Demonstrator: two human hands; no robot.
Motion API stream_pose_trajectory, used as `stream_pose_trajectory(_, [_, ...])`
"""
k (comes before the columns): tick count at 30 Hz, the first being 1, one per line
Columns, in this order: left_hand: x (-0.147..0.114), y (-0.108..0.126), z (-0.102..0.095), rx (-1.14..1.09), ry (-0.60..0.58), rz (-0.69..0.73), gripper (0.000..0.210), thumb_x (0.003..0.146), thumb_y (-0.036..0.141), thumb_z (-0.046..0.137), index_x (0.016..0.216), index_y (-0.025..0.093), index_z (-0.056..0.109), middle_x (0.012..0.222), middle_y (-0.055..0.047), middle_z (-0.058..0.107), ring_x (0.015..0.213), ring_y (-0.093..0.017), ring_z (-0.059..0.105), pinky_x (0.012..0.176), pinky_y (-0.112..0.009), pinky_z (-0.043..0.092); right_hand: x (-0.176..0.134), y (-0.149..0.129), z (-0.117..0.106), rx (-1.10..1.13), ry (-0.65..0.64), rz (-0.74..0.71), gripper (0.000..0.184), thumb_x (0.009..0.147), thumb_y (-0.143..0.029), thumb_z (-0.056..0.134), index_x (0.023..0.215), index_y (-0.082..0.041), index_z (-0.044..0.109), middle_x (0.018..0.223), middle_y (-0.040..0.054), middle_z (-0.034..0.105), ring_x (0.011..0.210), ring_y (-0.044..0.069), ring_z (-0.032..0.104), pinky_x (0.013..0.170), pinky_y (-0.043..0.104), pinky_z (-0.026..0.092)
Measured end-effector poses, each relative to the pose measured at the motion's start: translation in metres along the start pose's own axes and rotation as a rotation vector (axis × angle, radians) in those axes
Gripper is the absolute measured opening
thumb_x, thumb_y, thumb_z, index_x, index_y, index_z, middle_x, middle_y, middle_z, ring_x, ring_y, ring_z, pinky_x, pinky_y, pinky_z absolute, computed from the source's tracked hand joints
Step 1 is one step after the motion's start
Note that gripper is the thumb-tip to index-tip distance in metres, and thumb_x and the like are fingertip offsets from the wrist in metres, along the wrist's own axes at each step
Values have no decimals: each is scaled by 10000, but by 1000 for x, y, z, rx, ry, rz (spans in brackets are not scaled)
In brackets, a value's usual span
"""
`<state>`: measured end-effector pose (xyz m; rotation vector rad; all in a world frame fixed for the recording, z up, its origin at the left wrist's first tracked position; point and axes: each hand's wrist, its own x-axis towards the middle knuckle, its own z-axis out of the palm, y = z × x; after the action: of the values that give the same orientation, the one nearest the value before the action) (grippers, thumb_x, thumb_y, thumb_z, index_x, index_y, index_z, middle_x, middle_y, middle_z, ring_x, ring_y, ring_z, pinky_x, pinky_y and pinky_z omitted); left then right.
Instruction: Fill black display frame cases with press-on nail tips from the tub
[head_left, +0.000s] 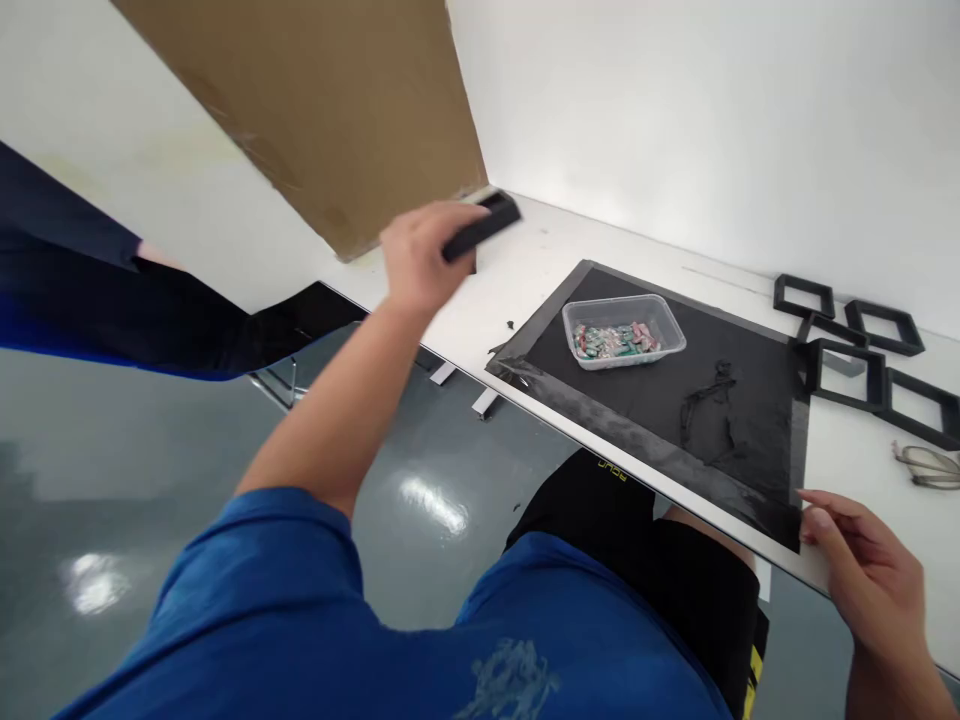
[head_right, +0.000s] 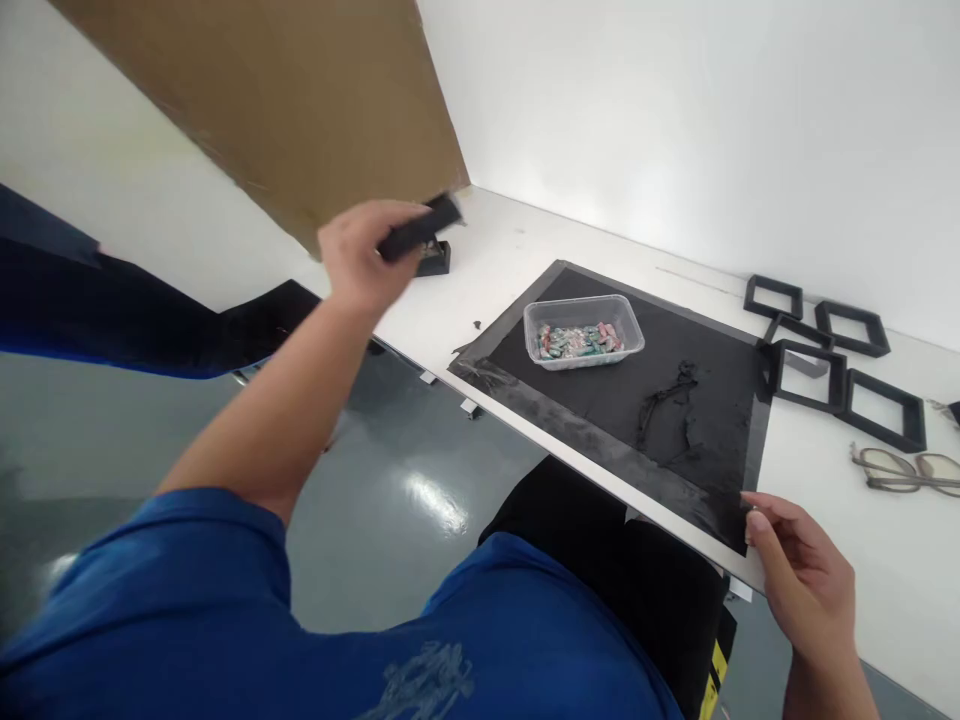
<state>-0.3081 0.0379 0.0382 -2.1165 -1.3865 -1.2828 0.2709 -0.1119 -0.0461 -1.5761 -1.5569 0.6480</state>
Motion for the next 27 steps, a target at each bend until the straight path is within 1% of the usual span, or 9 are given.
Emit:
stream_pose_trajectory(2, [7, -41, -27, 96, -9, -137, 276, 1039, 434, 722, 1286, 330, 656, 1343, 179, 716, 1269, -120, 670, 1142, -452, 580, 0, -1, 4, -56, 0, 9, 176, 786, -540, 830, 918, -423, 829, 776, 72, 761, 661, 373, 739, 528, 497, 608])
stream_pose_trajectory(3, [9, -57, -35, 129, -51, -184, 416, 968, 456, 807, 1296, 255, 649, 1386, 88, 697, 1285, -177, 682, 1066, -409, 607, 0, -2, 6, -86, -9, 15, 188, 778, -553, 832, 911, -420, 833, 804, 74, 782, 687, 378, 756, 539, 493, 620])
stream_pose_trajectory(5, [9, -84, -39, 185, -100, -264, 491, 943, 407, 846, 1331, 222, 610, 1436, 24, 675, 1310, -186, 682, 1031, -406, 605, -1, -4, 10, -132, -20, 22, 221, 761, -590, 827, 862, -393, 834, 823, 73, 802, 711, 379, 777, 560, 481, 641])
stream_pose_trajectory(11, [-8, -138, 7, 284, -246, -411, 408, 1024, 425, 723, 1356, 200, 646, 1400, -88, 676, 1227, -236, 690, 1055, -451, 617, -5, -6, 12, -199, -11, 85, 170, 796, -625, 796, 806, -455, 798, 879, 50, 824, 813, 405, 797, 670, 527, 657])
stream_pose_trajectory(14, [-18, -150, 19, 278, -354, -433, 417, 999, 408, 769, 1354, 233, 638, 1408, -30, 678, 1244, -204, 691, 1080, -412, 601, -5, -8, 11, -216, -21, 64, 125, 818, -590, 796, 819, -465, 798, 870, 32, 827, 796, 400, 797, 645, 517, 657])
stream_pose_trajectory(20, [-23, -162, 15, 233, -444, -429, 438, 989, 470, 765, 1318, 198, 665, 1352, -43, 702, 1243, -245, 692, 1083, -447, 594, -2, -11, 15, -184, -37, -40, 199, 923, -486, 751, 885, -298, 806, 839, 38, 808, 654, 238, 740, 528, 312, 592])
stream_pose_trajectory(21, [-22, -165, 16, 226, -437, -443, 394, 973, 536, 764, 1255, 264, 729, 1311, -41, 733, 1186, -220, 681, 1137, -448, 566, -2, -11, 16, -181, -42, -36, 217, 935, -487, 743, 888, -285, 805, 829, 36, 802, 635, 214, 720, 516, 288, 571])
stream_pose_trajectory(24, [-17, -170, 19, 207, -433, -508, 741, 708, 753, 902, 1260, 274, 778, 1142, 30, 794, 1074, -236, 658, 1229, -576, 485, -3, -11, 18, -163, -44, -31, 273, 984, -495, 697, 913, -251, 797, 795, 39, 775, 597, 167, 652, 504, 256, 518])
stream_pose_trajectory(27, [-11, -172, 26, 208, -423, -576, 929, 626, 854, 875, 1296, 220, 764, 1258, 8, 788, 1125, -298, 660, 1203, -750, 431, -5, -13, 21, -141, -47, -23, 299, 1018, -492, 664, 924, -236, 788, 816, 51, 770, 627, 162, 637, 530, 261, 505])
